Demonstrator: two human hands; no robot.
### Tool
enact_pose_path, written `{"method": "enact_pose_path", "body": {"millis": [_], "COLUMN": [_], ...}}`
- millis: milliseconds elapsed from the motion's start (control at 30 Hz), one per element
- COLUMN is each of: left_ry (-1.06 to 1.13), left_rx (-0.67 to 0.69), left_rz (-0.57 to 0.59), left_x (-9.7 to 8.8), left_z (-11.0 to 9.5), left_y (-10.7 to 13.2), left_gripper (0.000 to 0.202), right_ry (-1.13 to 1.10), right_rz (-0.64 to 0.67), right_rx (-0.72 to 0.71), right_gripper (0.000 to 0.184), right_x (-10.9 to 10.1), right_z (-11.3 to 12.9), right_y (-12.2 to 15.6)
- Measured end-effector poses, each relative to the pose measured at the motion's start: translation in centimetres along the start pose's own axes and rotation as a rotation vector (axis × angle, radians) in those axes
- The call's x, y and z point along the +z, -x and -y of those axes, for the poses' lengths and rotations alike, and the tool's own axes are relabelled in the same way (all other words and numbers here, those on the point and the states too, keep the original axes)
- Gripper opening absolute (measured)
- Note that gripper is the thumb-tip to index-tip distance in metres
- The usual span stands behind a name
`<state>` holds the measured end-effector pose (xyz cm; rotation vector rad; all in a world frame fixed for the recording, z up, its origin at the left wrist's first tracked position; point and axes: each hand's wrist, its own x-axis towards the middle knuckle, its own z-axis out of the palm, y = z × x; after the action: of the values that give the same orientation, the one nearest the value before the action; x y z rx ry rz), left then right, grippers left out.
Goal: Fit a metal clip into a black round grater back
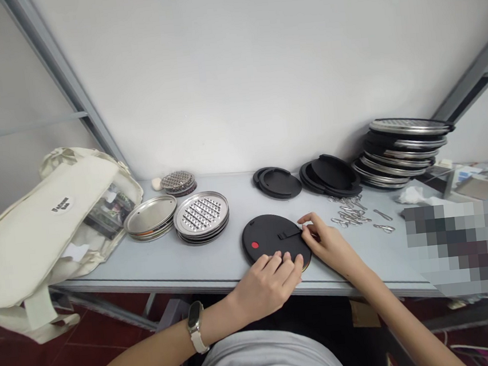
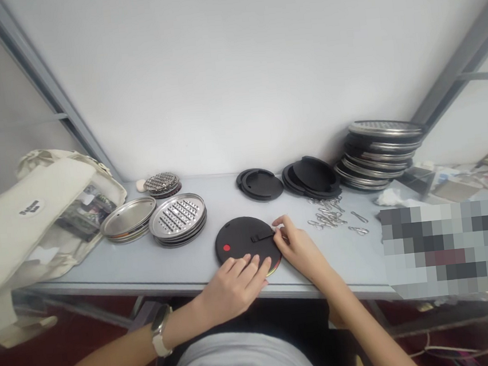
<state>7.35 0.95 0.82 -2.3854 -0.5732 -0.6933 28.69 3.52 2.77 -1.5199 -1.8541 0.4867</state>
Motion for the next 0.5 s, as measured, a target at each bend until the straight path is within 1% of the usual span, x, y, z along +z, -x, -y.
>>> {"method": "enact_pose_path", "body": {"millis": [500], "left_ry": [-0.001], "left_rx": [0.001], "left_rz": [0.013], "left_x": [0.25], "left_z": [-0.14], "left_y": [0.16], "left_gripper": [0.036], "right_ry": [-0.009], "right_rz": [-0.001], "right_rx": [0.007], "right_gripper": [0.013], "right_x": [0.09], "right_z": [-0.09], "right_y": [-0.05]}}
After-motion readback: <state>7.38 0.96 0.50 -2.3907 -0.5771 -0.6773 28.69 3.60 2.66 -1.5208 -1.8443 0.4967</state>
